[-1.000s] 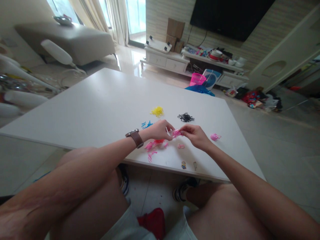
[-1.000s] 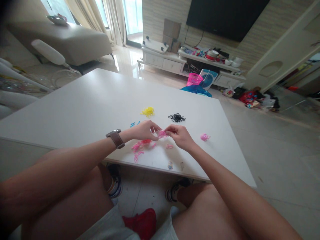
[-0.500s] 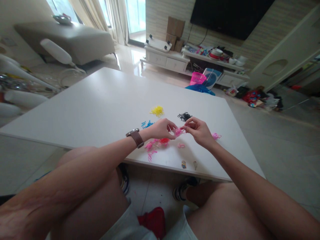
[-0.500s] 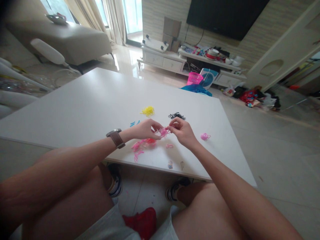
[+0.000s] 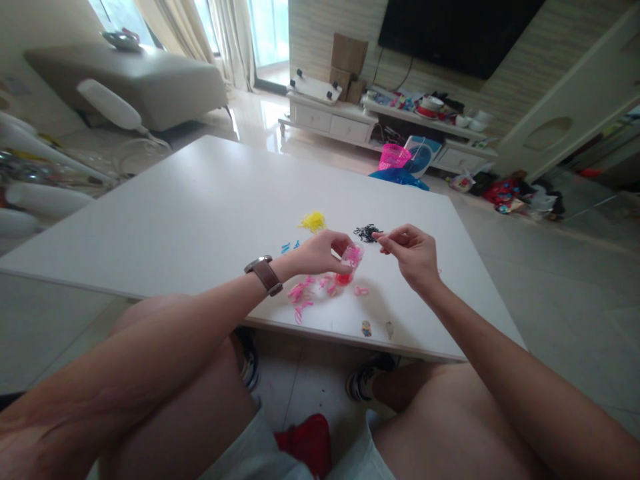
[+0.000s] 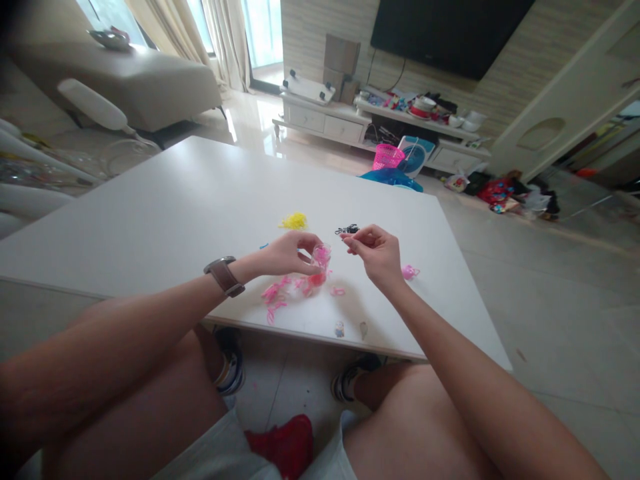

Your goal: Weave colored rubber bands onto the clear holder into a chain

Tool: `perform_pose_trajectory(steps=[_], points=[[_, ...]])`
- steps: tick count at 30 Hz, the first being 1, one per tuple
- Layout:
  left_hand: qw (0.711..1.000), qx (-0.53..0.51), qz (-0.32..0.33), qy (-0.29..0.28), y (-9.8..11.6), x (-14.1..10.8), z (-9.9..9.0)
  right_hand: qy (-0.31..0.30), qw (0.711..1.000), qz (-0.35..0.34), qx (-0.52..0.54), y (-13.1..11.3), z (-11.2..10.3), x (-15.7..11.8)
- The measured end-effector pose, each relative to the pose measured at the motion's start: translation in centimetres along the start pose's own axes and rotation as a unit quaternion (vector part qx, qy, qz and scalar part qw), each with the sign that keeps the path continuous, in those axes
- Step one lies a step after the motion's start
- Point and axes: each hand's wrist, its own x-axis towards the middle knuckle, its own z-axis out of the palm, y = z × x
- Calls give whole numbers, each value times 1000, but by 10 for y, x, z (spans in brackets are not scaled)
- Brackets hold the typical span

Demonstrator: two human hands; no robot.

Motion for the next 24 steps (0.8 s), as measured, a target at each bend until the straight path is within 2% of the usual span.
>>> perform_pose_trajectory(steps=[3, 6, 10, 14, 18, 22, 24], points=[[1000, 11, 1, 3, 0, 0, 1, -9, 1000, -3, -4, -2, 2, -1], [1000, 24, 2, 10, 0, -1, 2, -19, 999, -35, -26, -5, 4, -3], [999, 33, 14, -6, 1, -1, 1, -58, 990, -80, -103, -8, 9, -6], [999, 32, 22, -4, 1, 0, 0, -94, 964, -150, -197, -13, 13, -8], [999, 30, 20, -9, -1, 0, -1, -157, 934, -221, -233, -20, 15, -9], [1000, 24, 16, -6, 2, -1, -2, -146, 920, -253, -260, -22, 14, -10], [1000, 22, 18, -3, 5, -1, -2, -155, 904, -275, -290, -20, 13, -10]])
